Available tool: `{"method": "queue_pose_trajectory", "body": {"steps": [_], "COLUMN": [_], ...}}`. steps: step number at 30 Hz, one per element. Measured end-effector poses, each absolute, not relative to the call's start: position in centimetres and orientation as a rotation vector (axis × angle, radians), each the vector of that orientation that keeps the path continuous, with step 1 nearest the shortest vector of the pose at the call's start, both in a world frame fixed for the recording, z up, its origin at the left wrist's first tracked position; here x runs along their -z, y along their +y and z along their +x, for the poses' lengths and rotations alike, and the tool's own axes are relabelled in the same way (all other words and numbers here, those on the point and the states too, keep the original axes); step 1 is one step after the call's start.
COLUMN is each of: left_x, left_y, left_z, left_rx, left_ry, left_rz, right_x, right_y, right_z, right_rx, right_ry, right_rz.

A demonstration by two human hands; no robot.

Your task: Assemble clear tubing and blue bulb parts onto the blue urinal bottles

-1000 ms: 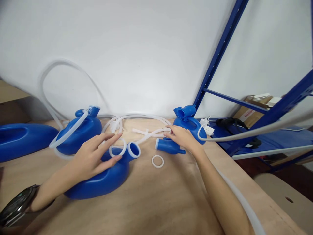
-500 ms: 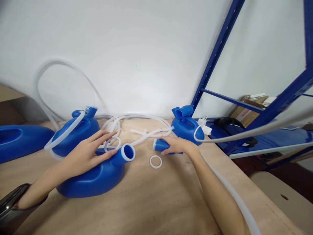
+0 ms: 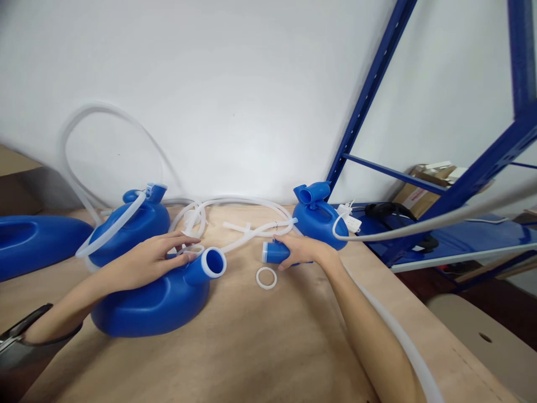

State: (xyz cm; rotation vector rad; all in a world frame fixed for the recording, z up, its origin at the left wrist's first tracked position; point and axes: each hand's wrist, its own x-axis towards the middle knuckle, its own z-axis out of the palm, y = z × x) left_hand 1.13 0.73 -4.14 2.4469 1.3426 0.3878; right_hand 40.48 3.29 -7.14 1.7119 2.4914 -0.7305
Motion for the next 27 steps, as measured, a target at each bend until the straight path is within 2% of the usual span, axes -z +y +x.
{"method": "queue_pose_trajectory", "body": {"steps": [12, 27], "left_x": [2.9, 3.0], "left_y": [1.5, 1.6], "left_z": [2.3, 2.2], "left_rx": [0.084, 0.095], "left_ry": [1.307, 1.317], "left_rz": [2.423, 2.42], "right_x": [7.4, 7.1], "right_y": [3.6, 3.5], "right_z": [40.7, 40.6], "right_rx": [0.929, 0.916], "right_ry": [2.451, 2.512], "right_rz": [1.662, 1.591]}}
